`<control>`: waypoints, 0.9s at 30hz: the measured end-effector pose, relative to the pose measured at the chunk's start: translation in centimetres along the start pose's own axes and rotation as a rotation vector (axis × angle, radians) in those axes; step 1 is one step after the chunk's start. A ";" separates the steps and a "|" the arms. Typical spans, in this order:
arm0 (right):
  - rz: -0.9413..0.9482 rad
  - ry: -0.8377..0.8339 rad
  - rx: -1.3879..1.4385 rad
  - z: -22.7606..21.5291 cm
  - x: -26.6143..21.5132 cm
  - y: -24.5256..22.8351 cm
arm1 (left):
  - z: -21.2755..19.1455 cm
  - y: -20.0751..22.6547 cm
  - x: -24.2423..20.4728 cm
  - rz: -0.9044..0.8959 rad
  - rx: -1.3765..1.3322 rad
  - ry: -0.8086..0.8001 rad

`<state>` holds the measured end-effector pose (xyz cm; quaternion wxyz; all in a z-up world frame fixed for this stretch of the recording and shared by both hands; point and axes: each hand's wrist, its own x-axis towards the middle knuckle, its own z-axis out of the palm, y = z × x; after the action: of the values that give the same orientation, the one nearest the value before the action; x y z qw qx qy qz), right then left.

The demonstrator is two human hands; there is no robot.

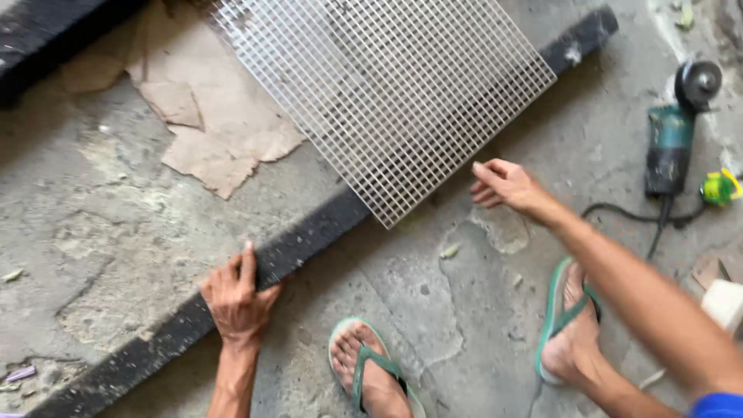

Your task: Cutting a metal mesh sheet using a handheld angle grinder on a workshop floor

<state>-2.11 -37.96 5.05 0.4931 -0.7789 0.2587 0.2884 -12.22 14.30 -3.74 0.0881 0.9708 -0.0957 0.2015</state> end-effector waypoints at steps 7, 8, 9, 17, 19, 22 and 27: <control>-0.151 0.396 0.607 6.5 7.5 3.2 | 0.2 1.9 0.8 -0.095 -0.046 0.016; -0.153 0.411 0.615 6.5 7.9 3.4 | -0.6 2.3 1.7 -0.104 -0.073 0.007; -0.154 0.429 0.629 6.7 8.3 3.8 | -1.5 2.5 2.7 -0.106 -0.099 -0.003; -0.199 0.413 0.559 5.3 11.2 7.7 | -2.0 3.0 3.0 -0.114 -0.119 -0.031; -0.201 0.387 0.554 5.0 9.0 6.1 | -3.2 3.7 3.7 -0.124 -0.139 -0.051; -0.153 0.203 0.500 3.0 4.2 2.4 | -4.7 4.8 4.4 -0.176 -0.067 -0.218; -0.029 -0.044 -0.913 -7.8 -3.7 1.4 | -7.2 5.3 3.3 -0.309 -0.245 -0.401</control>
<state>-4.16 -45.23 9.47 0.1088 -0.9138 0.0837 0.3823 -13.13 10.18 4.82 0.2139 0.9765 0.0144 -0.0236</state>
